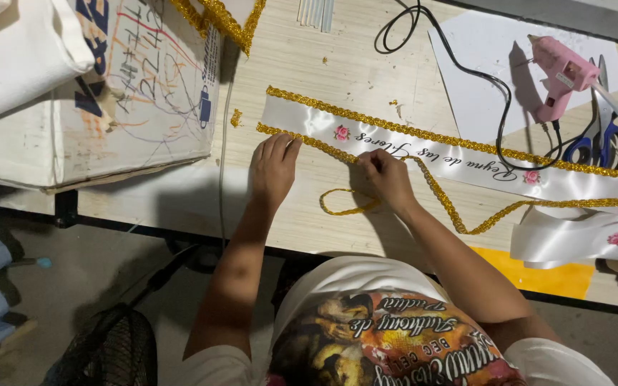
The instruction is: The person decorates a white sash with gold glitter trim. They use a hot glue gun to apply adhesive to the sash and then press the trim onto it, smoothing it down with their hands.
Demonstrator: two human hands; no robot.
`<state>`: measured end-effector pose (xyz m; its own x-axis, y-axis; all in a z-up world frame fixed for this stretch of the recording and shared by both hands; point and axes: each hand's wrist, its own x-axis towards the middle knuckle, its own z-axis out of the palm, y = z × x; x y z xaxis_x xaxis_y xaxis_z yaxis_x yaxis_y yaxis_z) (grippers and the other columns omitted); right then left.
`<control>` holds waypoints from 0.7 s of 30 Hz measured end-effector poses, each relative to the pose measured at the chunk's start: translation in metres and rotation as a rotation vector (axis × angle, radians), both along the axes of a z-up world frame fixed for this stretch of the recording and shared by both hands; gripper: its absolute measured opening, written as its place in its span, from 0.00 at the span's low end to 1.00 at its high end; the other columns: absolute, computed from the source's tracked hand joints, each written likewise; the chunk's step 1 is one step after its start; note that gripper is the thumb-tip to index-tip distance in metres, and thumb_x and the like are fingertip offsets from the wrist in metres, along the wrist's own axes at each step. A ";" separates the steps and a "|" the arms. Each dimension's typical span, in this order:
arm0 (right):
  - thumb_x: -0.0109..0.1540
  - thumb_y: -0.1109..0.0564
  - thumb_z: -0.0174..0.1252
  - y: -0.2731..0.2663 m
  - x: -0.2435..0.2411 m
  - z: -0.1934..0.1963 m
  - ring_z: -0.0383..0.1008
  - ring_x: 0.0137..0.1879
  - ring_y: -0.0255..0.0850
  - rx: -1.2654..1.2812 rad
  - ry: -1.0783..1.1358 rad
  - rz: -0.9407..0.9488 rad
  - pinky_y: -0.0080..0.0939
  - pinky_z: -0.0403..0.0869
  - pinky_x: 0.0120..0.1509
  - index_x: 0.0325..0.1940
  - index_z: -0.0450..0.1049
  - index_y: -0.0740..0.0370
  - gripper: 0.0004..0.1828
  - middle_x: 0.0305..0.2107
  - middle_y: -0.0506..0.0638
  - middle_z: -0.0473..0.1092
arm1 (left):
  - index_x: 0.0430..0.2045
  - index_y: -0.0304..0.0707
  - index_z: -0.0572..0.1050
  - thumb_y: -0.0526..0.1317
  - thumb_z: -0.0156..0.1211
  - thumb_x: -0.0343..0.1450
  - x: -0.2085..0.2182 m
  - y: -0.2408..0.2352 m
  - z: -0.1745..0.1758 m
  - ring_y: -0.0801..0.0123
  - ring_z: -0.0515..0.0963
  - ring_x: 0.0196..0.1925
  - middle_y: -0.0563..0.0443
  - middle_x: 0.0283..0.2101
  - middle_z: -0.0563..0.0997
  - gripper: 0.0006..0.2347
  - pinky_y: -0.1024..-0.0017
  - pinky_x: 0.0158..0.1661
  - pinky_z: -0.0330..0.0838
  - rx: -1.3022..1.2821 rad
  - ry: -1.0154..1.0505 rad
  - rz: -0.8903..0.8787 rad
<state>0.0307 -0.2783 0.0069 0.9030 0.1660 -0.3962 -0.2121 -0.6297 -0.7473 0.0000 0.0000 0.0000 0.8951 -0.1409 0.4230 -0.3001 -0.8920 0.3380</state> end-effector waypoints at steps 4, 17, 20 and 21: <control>0.66 0.56 0.60 0.005 0.008 0.017 0.78 0.34 0.37 -0.082 -0.079 0.010 0.39 0.76 0.41 0.45 0.80 0.63 0.09 0.34 0.54 0.80 | 0.46 0.38 0.80 0.33 0.61 0.72 0.000 -0.001 0.000 0.59 0.77 0.57 0.49 0.49 0.79 0.09 0.61 0.57 0.71 -0.004 0.001 0.019; 0.64 0.54 0.65 0.006 0.012 0.008 0.81 0.33 0.45 -0.201 -0.188 0.024 0.42 0.77 0.39 0.40 0.76 0.65 0.11 0.30 0.58 0.79 | 0.46 0.39 0.80 0.33 0.62 0.73 0.000 -0.002 -0.003 0.60 0.78 0.57 0.50 0.48 0.79 0.09 0.62 0.56 0.71 -0.030 0.000 0.036; 0.64 0.54 0.66 0.006 0.013 0.008 0.81 0.33 0.46 -0.222 -0.209 0.024 0.43 0.77 0.38 0.40 0.76 0.65 0.11 0.30 0.58 0.79 | 0.46 0.40 0.80 0.32 0.63 0.72 0.000 -0.002 -0.001 0.60 0.77 0.56 0.50 0.48 0.78 0.10 0.62 0.55 0.71 -0.027 0.007 0.034; 0.64 0.53 0.66 0.007 0.013 0.008 0.81 0.33 0.47 -0.235 -0.213 0.023 0.44 0.77 0.38 0.40 0.76 0.65 0.12 0.30 0.58 0.79 | 0.47 0.39 0.80 0.32 0.63 0.71 0.000 -0.002 0.000 0.59 0.77 0.56 0.50 0.48 0.78 0.11 0.61 0.55 0.71 -0.027 0.012 0.031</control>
